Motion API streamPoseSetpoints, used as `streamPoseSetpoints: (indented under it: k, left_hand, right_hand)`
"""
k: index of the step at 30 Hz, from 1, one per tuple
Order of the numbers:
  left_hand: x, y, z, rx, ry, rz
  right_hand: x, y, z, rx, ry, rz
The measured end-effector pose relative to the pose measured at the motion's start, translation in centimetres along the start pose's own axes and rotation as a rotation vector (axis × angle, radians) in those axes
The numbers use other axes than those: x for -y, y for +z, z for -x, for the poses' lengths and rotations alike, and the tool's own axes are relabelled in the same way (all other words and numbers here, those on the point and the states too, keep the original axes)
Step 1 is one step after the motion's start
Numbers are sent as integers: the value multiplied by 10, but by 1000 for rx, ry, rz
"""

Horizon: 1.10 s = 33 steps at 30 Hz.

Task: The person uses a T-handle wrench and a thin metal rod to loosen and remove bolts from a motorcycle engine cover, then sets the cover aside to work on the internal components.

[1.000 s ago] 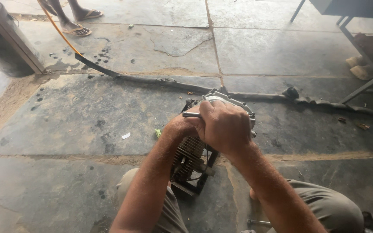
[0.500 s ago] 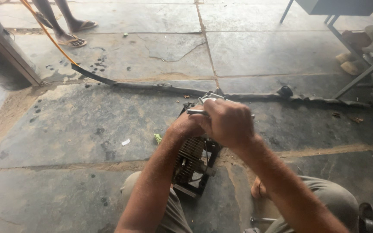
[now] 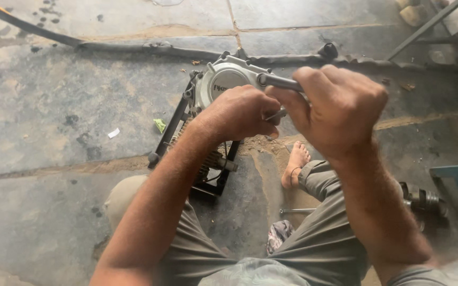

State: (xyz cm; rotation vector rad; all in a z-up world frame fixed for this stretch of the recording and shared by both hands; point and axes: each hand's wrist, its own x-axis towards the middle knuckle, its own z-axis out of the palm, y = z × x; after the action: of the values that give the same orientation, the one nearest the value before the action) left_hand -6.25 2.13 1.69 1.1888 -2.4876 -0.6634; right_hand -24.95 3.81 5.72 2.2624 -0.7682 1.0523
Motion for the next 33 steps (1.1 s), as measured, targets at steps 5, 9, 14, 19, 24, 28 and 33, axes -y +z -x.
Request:
streamPoseSetpoints:
  k: [5, 9, 14, 19, 24, 28, 33]
  left_hand:
    - [13, 20, -12, -41, 31, -26]
    - [20, 28, -20, -13, 26, -96]
    - [23, 32, -20, -51, 41, -67]
    - [24, 32, -18, -26, -5, -54]
    - [24, 32, -19, 12, 1, -76]
    - [26, 32, -18, -12, 27, -42]
    - [26, 33, -16, 10, 16, -36]
  right_hand:
    - [-6, 5, 23, 17, 57, -92]
    - [-7, 12, 34, 24, 88, -87]
    - [-1, 12, 40, 21, 116, -113]
    - [1, 9, 46, 51, 149, -164]
    - [-1, 15, 53, 24, 170, -154]
    - [0, 19, 60, 16, 172, -167]
    - [4, 12, 65, 52, 174, -204]
